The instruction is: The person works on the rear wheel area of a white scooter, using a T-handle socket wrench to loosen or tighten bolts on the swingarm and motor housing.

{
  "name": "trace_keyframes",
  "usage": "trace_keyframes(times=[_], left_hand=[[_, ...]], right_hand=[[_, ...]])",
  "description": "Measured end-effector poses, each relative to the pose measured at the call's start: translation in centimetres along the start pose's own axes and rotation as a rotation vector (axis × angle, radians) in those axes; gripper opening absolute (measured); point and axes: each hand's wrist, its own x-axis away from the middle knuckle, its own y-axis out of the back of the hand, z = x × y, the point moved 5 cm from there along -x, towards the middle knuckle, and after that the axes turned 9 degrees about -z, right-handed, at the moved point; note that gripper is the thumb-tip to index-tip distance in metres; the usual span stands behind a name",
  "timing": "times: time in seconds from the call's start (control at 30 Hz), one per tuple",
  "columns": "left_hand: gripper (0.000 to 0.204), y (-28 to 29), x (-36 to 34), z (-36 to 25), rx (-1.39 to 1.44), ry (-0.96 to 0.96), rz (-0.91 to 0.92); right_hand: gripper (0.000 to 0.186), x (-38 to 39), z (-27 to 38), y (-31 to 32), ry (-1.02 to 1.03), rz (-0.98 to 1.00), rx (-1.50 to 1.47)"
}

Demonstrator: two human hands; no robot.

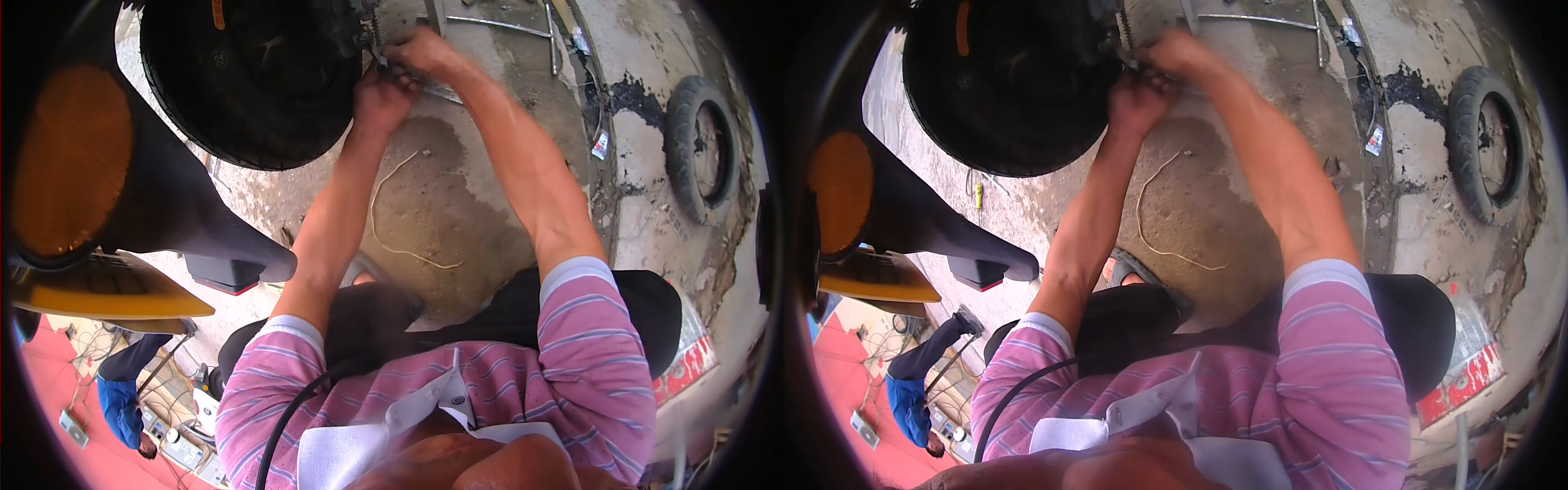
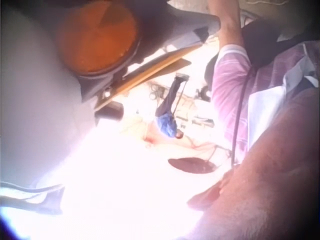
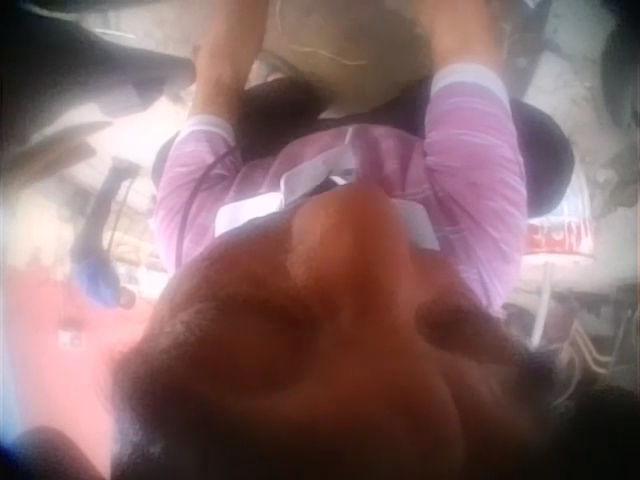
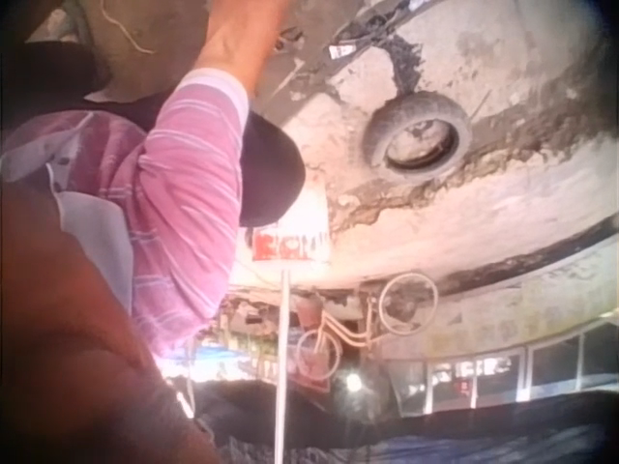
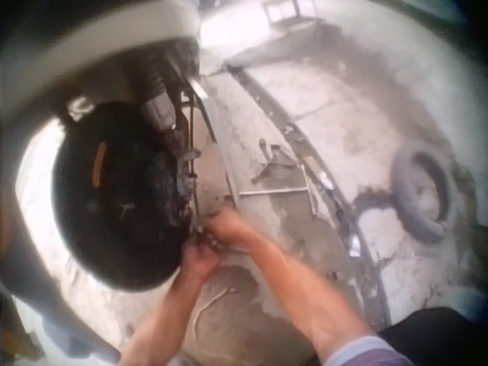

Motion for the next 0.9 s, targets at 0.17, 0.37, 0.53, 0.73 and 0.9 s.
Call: trace_keyframes(times=[0.17, 0.37, 0.53, 0.73, 0.9], left_hand=[[0.029, -0.1, -0.1, 0.4, 0.007, 0.0, 0.098], [0.038, 0.9, -1.2, 0.1, 0.153, 0.012, 0.111], [0.028, -0.1, -0.2, 0.3, 0.066, -0.176, -0.183], [0.032, -0.8, -0.2, 0.3, 0.017, -0.149, -0.166], [0.038, -0.7, -0.7, -0.3, -0.101, -0.197, -0.042]], right_hand=[[0.024, -1.1, 0.5, 0.5, 0.29, -0.147, 0.16], [0.031, -2.1, 1.0, -0.1, 0.276, -0.322, 0.169], [0.032, -2.3, 0.8, -0.5, 0.263, -0.398, 0.254], [0.032, -1.7, 0.4, -0.3, 0.175, -0.277, 0.129], [0.035, -1.7, 0.8, -0.8, 0.31, -0.4, 0.249]])
